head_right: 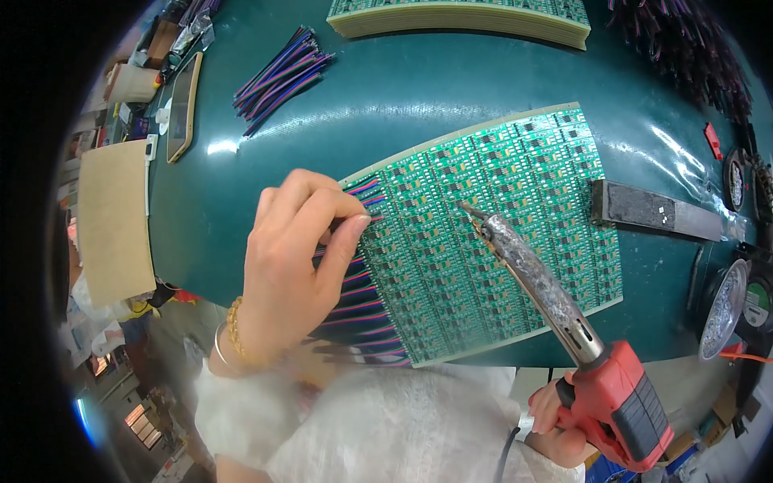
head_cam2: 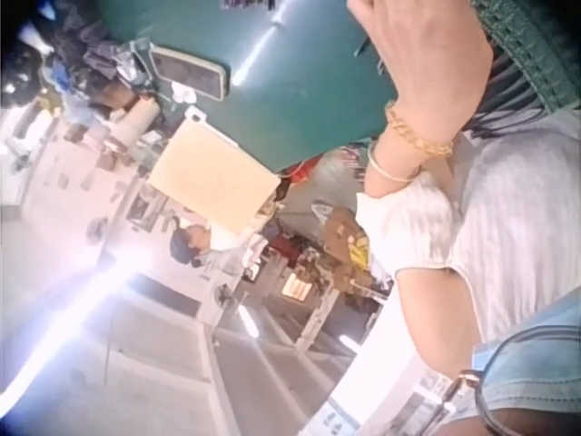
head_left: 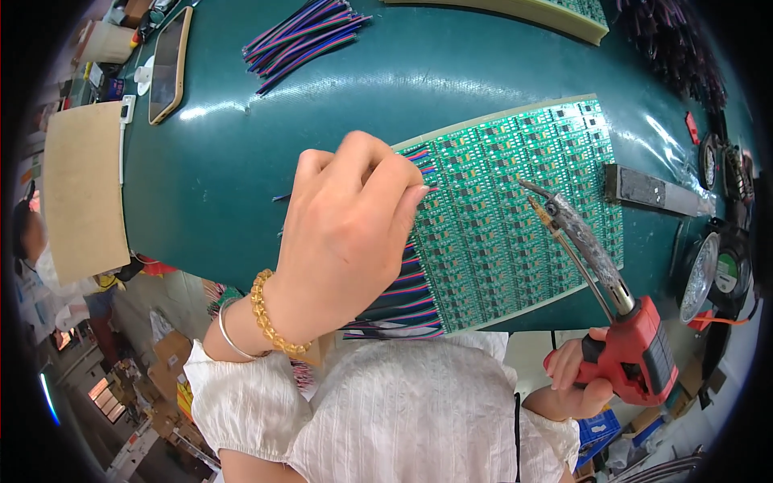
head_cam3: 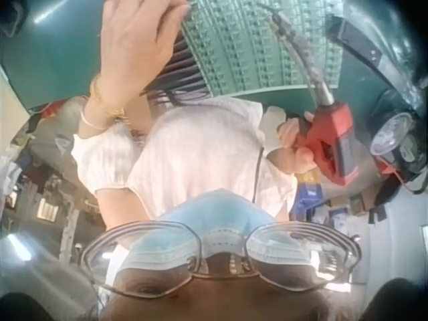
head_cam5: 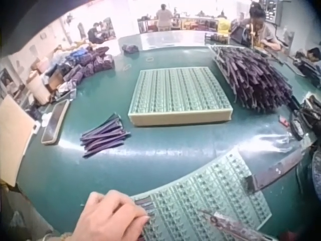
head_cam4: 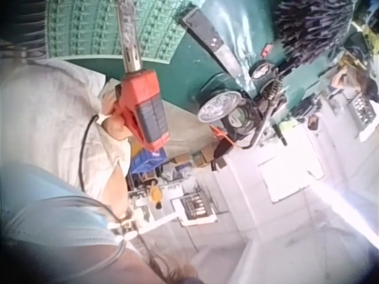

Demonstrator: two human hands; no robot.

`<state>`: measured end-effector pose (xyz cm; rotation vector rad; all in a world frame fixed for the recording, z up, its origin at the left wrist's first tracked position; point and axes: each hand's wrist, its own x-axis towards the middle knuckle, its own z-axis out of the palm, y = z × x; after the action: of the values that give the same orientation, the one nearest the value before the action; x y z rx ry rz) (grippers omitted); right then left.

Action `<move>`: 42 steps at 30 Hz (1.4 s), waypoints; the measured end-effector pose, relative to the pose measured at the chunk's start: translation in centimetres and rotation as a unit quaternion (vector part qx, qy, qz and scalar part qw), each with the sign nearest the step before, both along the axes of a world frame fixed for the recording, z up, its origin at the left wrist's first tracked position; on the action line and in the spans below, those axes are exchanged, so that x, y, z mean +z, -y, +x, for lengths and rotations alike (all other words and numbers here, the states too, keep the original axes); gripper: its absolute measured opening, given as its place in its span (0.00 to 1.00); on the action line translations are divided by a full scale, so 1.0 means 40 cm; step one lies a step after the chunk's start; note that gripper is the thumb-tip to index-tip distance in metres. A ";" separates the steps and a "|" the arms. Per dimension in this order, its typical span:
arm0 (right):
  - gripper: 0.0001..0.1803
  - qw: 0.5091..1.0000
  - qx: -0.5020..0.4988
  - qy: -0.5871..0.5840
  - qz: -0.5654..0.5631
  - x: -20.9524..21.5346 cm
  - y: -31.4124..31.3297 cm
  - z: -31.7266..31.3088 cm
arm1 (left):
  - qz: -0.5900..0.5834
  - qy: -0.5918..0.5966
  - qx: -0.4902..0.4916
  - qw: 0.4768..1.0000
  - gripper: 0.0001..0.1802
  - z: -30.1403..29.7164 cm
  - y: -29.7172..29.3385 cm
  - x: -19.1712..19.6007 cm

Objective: The person repeatedly places bundles of multi-colored wires onto contact points of a circuit board and solders them into place using a soldering iron.

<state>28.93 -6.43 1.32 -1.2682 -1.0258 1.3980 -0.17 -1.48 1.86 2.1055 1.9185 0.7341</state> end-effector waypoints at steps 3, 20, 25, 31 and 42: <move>0.48 1.000 0.006 -0.012 -0.004 -0.002 0.006 0.000 | -0.031 0.059 0.028 0.997 0.05 0.005 0.003 -0.002; 0.41 0.989 0.138 -0.057 0.004 -0.044 -0.001 0.019 | -0.051 0.116 0.078 0.989 0.08 0.017 -0.005 -0.040; 0.53 0.994 0.102 -0.038 0.007 -0.050 0.026 0.029 | -0.012 0.084 0.076 0.994 0.09 0.021 -0.012 -0.044; 0.50 0.964 0.260 0.023 0.041 -0.065 -0.011 0.057 | -0.032 0.103 0.074 0.991 0.10 0.018 -0.015 -0.041; 0.14 0.928 0.325 -0.052 -0.174 -0.019 -0.067 0.080 | -0.030 0.101 0.078 0.991 0.11 0.017 -0.016 -0.043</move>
<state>32.13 -3.76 0.58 -1.1207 -1.2208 2.2117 0.49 -0.84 0.15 1.7871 1.9811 0.8730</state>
